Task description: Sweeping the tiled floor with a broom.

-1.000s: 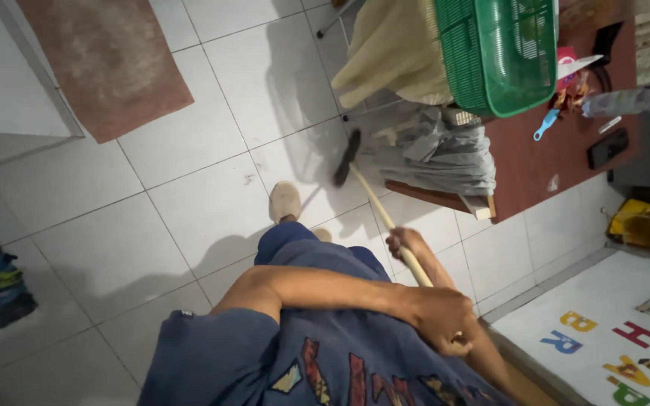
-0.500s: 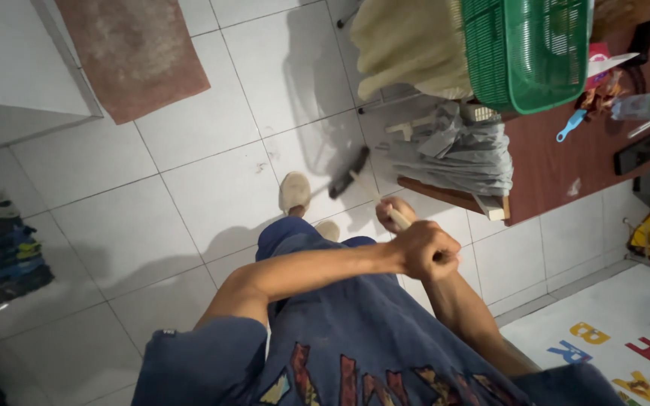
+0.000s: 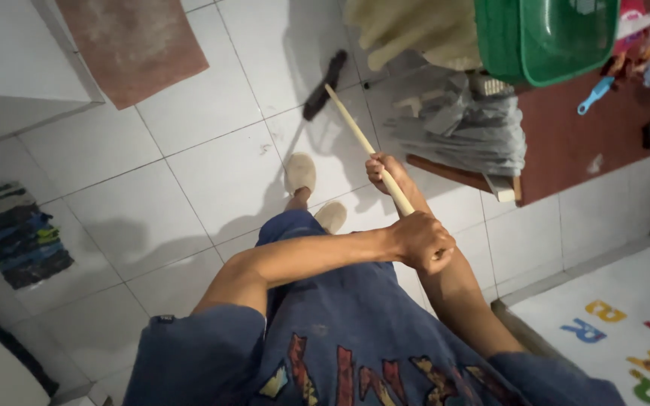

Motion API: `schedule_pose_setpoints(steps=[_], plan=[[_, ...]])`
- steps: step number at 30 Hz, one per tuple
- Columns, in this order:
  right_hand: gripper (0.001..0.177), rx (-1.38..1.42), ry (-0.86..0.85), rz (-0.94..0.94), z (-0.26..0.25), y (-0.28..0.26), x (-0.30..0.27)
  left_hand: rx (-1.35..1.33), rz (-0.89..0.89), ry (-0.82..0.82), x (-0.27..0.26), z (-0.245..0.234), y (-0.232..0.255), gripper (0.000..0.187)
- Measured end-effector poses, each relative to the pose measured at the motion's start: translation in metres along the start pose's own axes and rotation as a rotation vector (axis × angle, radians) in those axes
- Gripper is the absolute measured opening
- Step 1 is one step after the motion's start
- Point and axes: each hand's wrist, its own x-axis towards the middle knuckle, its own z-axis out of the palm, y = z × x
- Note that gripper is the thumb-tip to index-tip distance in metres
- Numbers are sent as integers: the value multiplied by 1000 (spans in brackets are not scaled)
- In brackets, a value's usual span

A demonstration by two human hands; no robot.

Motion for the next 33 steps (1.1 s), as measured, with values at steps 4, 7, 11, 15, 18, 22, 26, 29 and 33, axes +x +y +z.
schedule_pose_setpoints(steps=[4,7,11,15,18,22,26,29,33], plan=[[30,-69,49,-78,7,7,-40,-6,149,47,0,22,24,20],[19,-183,233,-155,36,29,-102,-11,255,-88,-6,53,44,25],[25,-122,241,-130,9,61,-145,-167,291,-33,-10,57,83,24],[27,-7,288,-72,-25,93,-157,-433,394,84,-17,33,99,33],[23,119,307,-25,-37,105,-158,-465,272,77,-21,15,104,38],[13,258,306,-37,-48,113,-142,-413,106,94,-27,6,87,41],[13,269,208,-28,-56,104,-98,-365,22,109,-27,-2,72,44],[18,215,117,21,-45,85,-66,-280,22,133,-20,-14,63,38],[23,276,68,25,19,64,-74,-271,32,171,-9,-37,50,39]])
